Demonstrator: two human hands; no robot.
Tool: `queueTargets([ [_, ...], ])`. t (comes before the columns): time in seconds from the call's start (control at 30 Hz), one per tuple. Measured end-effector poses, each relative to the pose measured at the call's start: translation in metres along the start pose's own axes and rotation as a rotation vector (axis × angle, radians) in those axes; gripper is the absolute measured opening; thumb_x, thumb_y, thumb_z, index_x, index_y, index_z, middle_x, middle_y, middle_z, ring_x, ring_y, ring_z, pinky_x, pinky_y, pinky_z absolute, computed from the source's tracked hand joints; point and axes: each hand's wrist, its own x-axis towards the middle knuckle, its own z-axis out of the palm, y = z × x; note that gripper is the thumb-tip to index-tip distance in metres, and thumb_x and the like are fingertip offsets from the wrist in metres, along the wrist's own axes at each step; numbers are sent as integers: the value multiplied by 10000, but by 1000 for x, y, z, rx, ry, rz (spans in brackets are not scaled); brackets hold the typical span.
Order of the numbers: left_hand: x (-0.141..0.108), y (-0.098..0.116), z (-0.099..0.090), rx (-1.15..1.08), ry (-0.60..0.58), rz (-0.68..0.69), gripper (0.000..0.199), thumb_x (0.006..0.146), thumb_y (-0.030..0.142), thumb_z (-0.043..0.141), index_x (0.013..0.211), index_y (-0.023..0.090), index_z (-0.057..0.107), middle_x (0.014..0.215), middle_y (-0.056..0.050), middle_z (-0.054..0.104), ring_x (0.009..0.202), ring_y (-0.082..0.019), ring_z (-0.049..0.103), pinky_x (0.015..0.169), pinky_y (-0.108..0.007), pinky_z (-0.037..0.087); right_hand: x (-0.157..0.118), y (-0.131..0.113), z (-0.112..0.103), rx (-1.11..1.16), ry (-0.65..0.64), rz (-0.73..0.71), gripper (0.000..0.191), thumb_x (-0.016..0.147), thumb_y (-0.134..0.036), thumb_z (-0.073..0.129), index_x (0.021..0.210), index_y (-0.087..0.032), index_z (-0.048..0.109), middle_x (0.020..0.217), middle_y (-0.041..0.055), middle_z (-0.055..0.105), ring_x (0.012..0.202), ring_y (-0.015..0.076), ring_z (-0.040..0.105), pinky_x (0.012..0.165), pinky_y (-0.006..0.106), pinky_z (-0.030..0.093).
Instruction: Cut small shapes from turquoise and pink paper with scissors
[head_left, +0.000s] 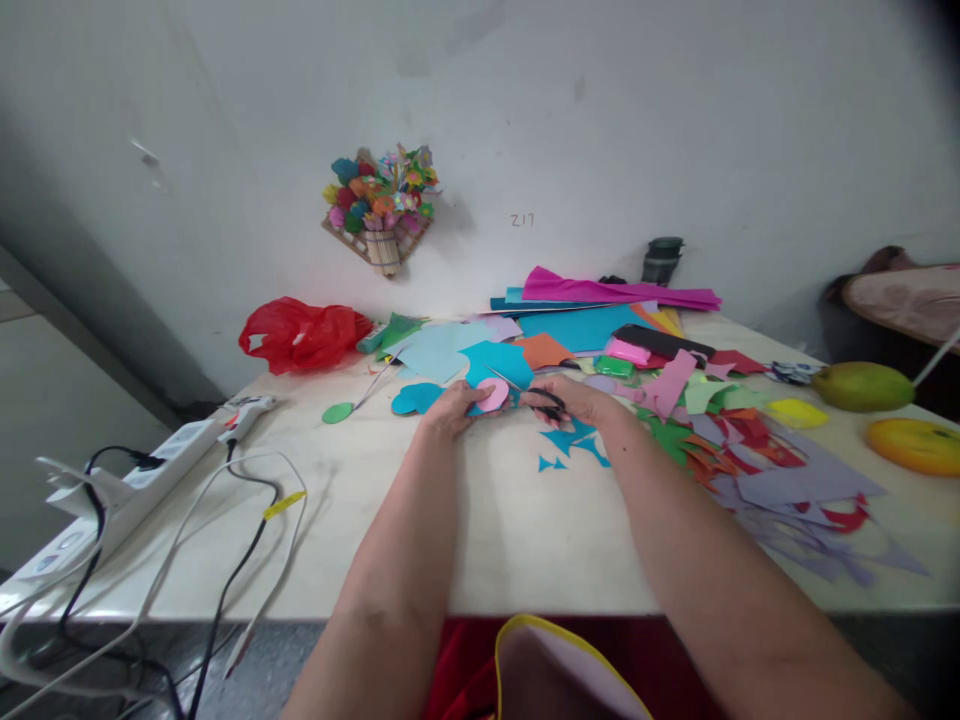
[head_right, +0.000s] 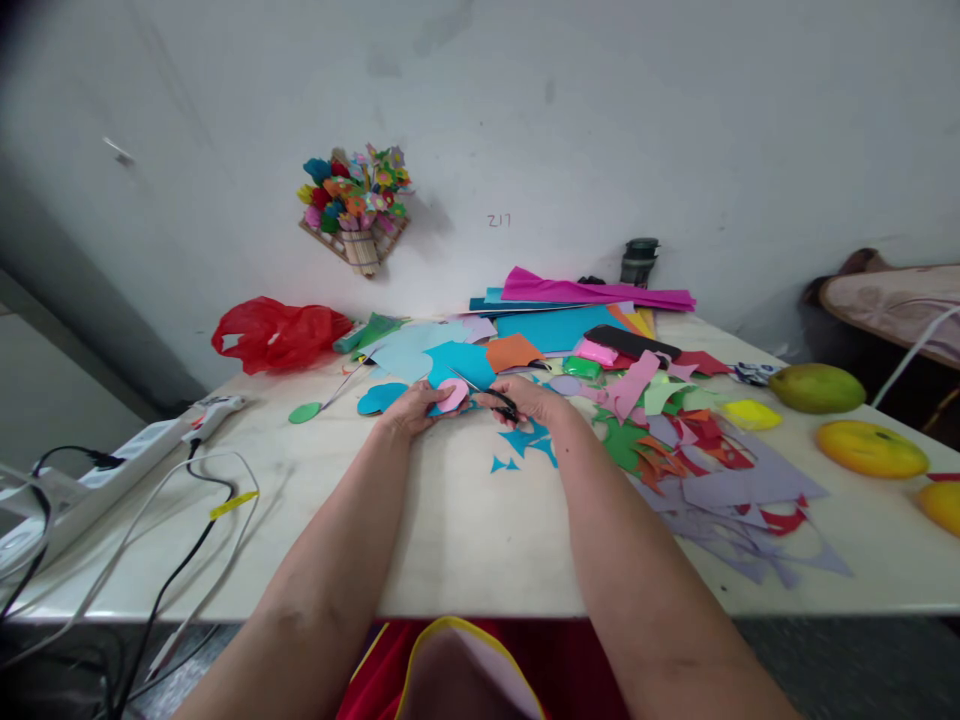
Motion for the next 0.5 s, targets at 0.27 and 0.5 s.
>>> queueTargets([
  [0.27,2,-1,-1,23,4,1,117,717,110,777,728,53,676,712,-149,730,702,-242,725,623,-301,599,5,4,-1,1,2,-7,346,814,-399,620,580,-189,475,460,6,566,338,74,463,306,184,250],
  [0.5,2,-1,-2,26,17,2,117,734,117,770,712,66,667,718,-145,730,743,-245,730,661,-310,607,3,1,0,-5,8,7,345,823,-380,619,579,-187,471,454,-3,547,319,61,426,289,184,237],
])
